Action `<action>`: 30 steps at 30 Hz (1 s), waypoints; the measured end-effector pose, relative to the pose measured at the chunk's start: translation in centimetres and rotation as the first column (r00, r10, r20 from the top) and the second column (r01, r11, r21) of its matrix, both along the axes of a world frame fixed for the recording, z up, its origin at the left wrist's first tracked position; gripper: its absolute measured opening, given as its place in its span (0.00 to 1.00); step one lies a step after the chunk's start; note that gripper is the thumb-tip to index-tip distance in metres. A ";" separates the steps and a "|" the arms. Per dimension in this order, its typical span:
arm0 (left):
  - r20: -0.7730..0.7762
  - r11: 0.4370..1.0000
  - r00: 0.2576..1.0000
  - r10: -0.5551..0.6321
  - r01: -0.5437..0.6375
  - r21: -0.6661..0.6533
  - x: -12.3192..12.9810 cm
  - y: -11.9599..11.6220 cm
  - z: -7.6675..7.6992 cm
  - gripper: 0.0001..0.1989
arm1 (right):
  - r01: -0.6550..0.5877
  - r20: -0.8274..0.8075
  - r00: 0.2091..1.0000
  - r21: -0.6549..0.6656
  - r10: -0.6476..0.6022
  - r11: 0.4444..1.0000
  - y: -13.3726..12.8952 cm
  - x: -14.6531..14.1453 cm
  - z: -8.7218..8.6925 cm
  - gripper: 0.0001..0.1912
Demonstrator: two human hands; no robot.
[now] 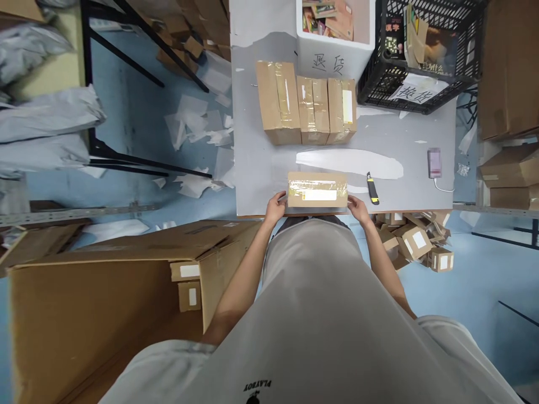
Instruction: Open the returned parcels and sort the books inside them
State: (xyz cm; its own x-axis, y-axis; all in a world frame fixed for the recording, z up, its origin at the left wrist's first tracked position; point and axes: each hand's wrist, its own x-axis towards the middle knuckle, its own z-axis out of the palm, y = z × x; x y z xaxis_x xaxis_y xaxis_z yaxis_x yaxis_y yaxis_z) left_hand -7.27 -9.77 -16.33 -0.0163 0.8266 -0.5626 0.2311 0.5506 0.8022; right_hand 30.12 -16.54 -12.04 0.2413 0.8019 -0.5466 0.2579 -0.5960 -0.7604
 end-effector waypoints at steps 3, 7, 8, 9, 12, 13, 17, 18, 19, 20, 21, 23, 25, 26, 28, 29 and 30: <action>0.056 1.000 0.998 0.001 -0.003 0.028 1.2 -0.8 0.0 0.32 | -0.081 -0.077 0.994 -0.006 0.080 0.997 0.4 -0.3 -0.8 0.33; 0.084 0.997 0.995 0.043 -0.048 0.060 2.5 -1.6 0.6 0.32 | -0.175 -0.140 0.974 0.034 0.178 0.984 0.9 -0.4 -1.0 0.30; 0.076 0.997 0.996 0.057 -0.061 0.055 2.7 -1.8 0.8 0.32 | -0.189 -0.144 0.970 0.041 0.193 0.981 1.0 -0.3 -1.0 0.29; 0.070 0.996 0.995 0.066 -0.070 0.049 2.9 -1.9 1.0 0.32 | -0.200 -0.145 0.968 0.049 0.205 0.979 1.1 -0.1 -0.9 0.29; 0.085 0.995 0.993 0.076 -0.081 0.056 3.1 -2.3 1.9 0.31 | -0.212 -0.151 0.963 0.084 0.223 0.974 1.5 0.7 -0.4 0.29; 0.099 0.994 0.992 0.077 -0.084 0.064 3.1 -2.5 2.2 0.31 | -0.211 -0.156 0.962 0.101 0.225 0.972 1.7 1.0 -0.1 0.29; 0.106 0.996 0.993 0.056 -0.064 0.066 3.4 -3.0 3.5 0.33 | -0.192 -0.141 0.966 0.164 0.215 0.968 2.7 2.0 1.5 0.36; 0.088 0.996 0.995 0.047 -0.053 0.066 3.6 -3.1 3.7 0.32 | -0.194 -0.123 0.968 0.175 0.217 0.965 3.0 2.3 1.9 0.37; 0.069 0.997 0.997 0.035 -0.040 0.069 3.7 -3.2 3.9 0.32 | -0.206 -0.099 0.969 0.180 0.226 0.962 3.4 2.5 2.2 0.36; 0.053 0.997 0.998 0.024 -0.027 0.073 3.8 -3.3 4.1 0.31 | -0.229 -0.071 0.967 0.179 0.244 0.957 3.7 2.6 2.4 0.36; 0.042 0.997 0.999 0.014 -0.017 0.077 4.0 -3.3 4.1 0.30 | -0.258 -0.044 0.962 0.171 0.269 0.951 4.1 2.8 2.5 0.34; 0.030 0.997 1.000 0.006 -0.009 0.074 4.1 -3.4 4.0 0.28 | -0.305 -0.016 0.950 0.145 0.311 0.941 4.5 3.0 2.4 0.32; 0.023 0.998 1.000 0.014 -0.015 0.059 4.1 -3.7 3.7 0.28 | -0.316 -0.037 0.946 0.123 0.322 0.941 4.5 3.2 1.9 0.30; 0.022 0.999 1.000 0.017 -0.018 0.048 4.0 -3.8 3.4 0.28 | -0.308 -0.061 0.947 0.116 0.316 0.944 4.4 3.4 1.6 0.29; 0.035 1.000 0.999 0.016 -0.017 0.023 3.8 -4.2 2.8 0.29 | -0.275 -0.108 0.953 0.093 0.284 0.957 3.8 3.7 1.0 0.29; 0.045 1.000 0.999 0.019 -0.020 0.012 3.8 -4.4 2.5 0.30 | -0.251 -0.120 0.958 0.072 0.259 0.965 3.5 3.9 0.7 0.29; 0.053 1.000 0.998 0.029 -0.030 0.006 3.7 -4.6 2.3 0.30 | -0.226 -0.124 0.965 0.043 0.229 0.973 3.1 4.1 0.4 0.29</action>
State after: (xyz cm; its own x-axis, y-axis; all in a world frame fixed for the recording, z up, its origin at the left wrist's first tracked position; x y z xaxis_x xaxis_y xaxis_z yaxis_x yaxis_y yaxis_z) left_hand -3.53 -14.42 -14.07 -0.0113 0.8300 -0.5576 0.1724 0.5509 0.8166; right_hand 34.21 -13.45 -11.67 -0.0192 0.8434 -0.5369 0.2845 -0.5102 -0.8116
